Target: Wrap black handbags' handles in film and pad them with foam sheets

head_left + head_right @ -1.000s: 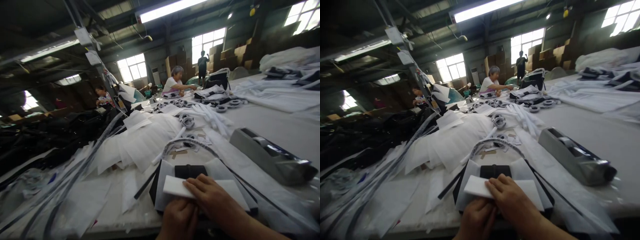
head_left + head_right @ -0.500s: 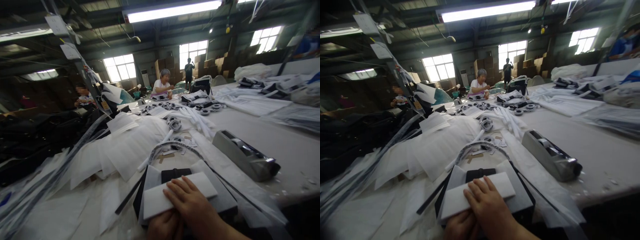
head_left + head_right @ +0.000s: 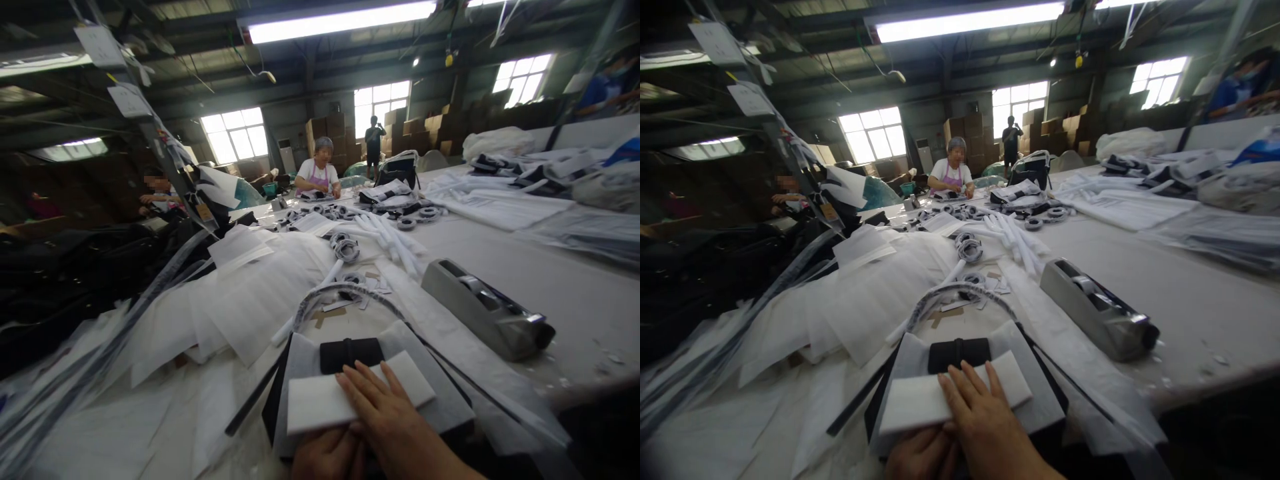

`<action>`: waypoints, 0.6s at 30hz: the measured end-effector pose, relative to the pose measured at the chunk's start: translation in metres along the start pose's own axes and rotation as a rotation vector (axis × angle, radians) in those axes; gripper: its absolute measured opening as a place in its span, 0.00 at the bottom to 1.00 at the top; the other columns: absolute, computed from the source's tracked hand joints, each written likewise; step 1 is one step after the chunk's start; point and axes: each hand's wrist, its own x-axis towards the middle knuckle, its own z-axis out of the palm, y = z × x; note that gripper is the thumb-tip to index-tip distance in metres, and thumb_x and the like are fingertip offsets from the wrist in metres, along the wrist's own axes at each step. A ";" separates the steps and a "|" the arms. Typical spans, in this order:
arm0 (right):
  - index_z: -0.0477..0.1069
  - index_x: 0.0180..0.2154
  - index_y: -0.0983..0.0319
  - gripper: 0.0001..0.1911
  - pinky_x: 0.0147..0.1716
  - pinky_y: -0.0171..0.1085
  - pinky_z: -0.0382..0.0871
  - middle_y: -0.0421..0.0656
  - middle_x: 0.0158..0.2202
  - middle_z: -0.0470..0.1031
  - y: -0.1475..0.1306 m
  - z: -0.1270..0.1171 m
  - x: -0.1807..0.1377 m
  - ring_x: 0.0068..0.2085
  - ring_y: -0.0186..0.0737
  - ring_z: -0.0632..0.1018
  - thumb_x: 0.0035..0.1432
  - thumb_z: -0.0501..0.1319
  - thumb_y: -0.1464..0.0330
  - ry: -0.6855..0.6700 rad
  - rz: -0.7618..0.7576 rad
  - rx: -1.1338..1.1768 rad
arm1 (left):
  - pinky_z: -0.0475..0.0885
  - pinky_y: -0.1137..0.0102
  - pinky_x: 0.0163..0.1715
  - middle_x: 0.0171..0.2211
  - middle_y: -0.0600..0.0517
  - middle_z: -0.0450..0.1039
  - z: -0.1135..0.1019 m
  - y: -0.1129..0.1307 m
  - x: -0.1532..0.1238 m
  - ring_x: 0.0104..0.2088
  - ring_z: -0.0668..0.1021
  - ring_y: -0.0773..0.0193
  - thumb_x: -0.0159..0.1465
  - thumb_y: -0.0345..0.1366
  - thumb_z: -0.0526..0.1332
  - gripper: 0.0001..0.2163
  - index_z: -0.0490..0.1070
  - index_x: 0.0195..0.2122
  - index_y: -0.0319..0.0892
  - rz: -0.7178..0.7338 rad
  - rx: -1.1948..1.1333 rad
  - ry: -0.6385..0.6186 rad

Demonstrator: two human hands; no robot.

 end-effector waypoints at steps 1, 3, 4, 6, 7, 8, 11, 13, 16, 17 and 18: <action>0.60 0.64 0.63 0.28 0.56 0.56 0.64 0.51 0.61 0.68 0.000 0.000 0.000 0.60 0.55 0.71 0.63 0.57 0.76 -0.007 0.000 0.005 | 0.71 0.70 0.20 0.22 0.56 0.75 -0.001 0.000 0.001 0.19 0.77 0.64 0.67 0.29 0.52 0.10 0.73 0.36 0.46 0.002 0.003 0.006; 0.63 0.62 0.60 0.26 0.54 0.56 0.65 0.51 0.60 0.70 -0.003 0.000 0.001 0.58 0.56 0.73 0.64 0.59 0.73 -0.009 0.025 0.007 | 0.70 0.70 0.20 0.22 0.55 0.75 -0.002 0.000 0.002 0.19 0.77 0.64 0.67 0.29 0.52 0.10 0.73 0.36 0.46 0.001 0.005 0.008; 0.65 0.61 0.58 0.24 0.53 0.55 0.66 0.50 0.59 0.71 -0.005 0.000 0.002 0.56 0.56 0.74 0.64 0.60 0.71 -0.001 0.055 0.001 | 0.70 0.70 0.20 0.23 0.55 0.75 -0.002 0.000 0.002 0.19 0.77 0.64 0.67 0.30 0.52 0.10 0.73 0.35 0.45 -0.001 0.004 0.007; 0.68 0.59 0.57 0.22 0.50 0.54 0.68 0.52 0.56 0.74 -0.012 0.000 0.006 0.53 0.57 0.76 0.64 0.62 0.66 0.015 0.119 -0.029 | 0.71 0.70 0.21 0.23 0.53 0.76 -0.001 0.000 0.002 0.20 0.78 0.63 0.68 0.31 0.51 0.11 0.73 0.35 0.45 -0.007 -0.004 0.008; 0.69 0.58 0.57 0.22 0.49 0.54 0.69 0.53 0.55 0.75 -0.015 -0.001 0.008 0.52 0.58 0.77 0.64 0.62 0.64 0.019 0.140 -0.053 | 0.71 0.70 0.21 0.24 0.52 0.76 -0.001 -0.001 0.002 0.21 0.78 0.63 0.68 0.32 0.50 0.11 0.72 0.34 0.45 -0.011 -0.008 0.011; 0.70 0.58 0.57 0.21 0.48 0.53 0.69 0.54 0.54 0.75 -0.018 -0.002 0.009 0.51 0.58 0.78 0.64 0.62 0.64 0.020 0.150 -0.077 | 0.71 0.70 0.21 0.24 0.52 0.76 0.000 -0.001 0.001 0.21 0.78 0.62 0.69 0.33 0.49 0.13 0.72 0.34 0.45 -0.015 -0.012 0.017; 0.72 0.56 0.58 0.21 0.45 0.50 0.70 0.54 0.52 0.77 -0.021 -0.004 0.012 0.48 0.57 0.78 0.62 0.64 0.64 0.042 0.146 -0.115 | 0.71 0.70 0.22 0.23 0.51 0.75 0.001 -0.001 0.000 0.21 0.78 0.62 0.70 0.35 0.47 0.14 0.72 0.34 0.45 -0.028 -0.020 0.026; 0.73 0.55 0.57 0.21 0.44 0.48 0.70 0.51 0.52 0.77 -0.018 -0.004 0.011 0.47 0.55 0.78 0.60 0.66 0.64 0.091 0.137 -0.092 | 0.71 0.70 0.22 0.23 0.52 0.75 0.001 -0.001 0.000 0.21 0.78 0.62 0.70 0.34 0.49 0.13 0.72 0.34 0.45 -0.026 -0.025 0.011; 0.71 0.57 0.54 0.23 0.46 0.47 0.69 0.46 0.54 0.76 -0.008 -0.003 0.004 0.49 0.53 0.77 0.60 0.67 0.61 0.123 0.122 -0.014 | 0.72 0.70 0.23 0.25 0.52 0.77 0.000 -0.001 0.000 0.23 0.78 0.61 0.67 0.30 0.52 0.10 0.72 0.35 0.45 -0.002 -0.028 -0.007; 0.69 0.58 0.53 0.24 0.47 0.46 0.69 0.46 0.56 0.75 -0.006 -0.003 0.001 0.50 0.53 0.77 0.60 0.67 0.61 0.119 0.119 0.010 | 0.72 0.70 0.23 0.26 0.52 0.77 0.000 0.000 -0.001 0.23 0.79 0.61 0.67 0.29 0.53 0.09 0.73 0.36 0.44 0.009 -0.024 0.001; 0.69 0.58 0.53 0.25 0.48 0.46 0.69 0.47 0.57 0.74 -0.003 -0.003 -0.002 0.51 0.53 0.76 0.61 0.66 0.61 0.117 0.116 0.029 | 0.73 0.69 0.23 0.26 0.52 0.77 0.000 0.000 -0.001 0.23 0.79 0.61 0.66 0.28 0.54 0.09 0.73 0.37 0.44 0.019 -0.018 0.014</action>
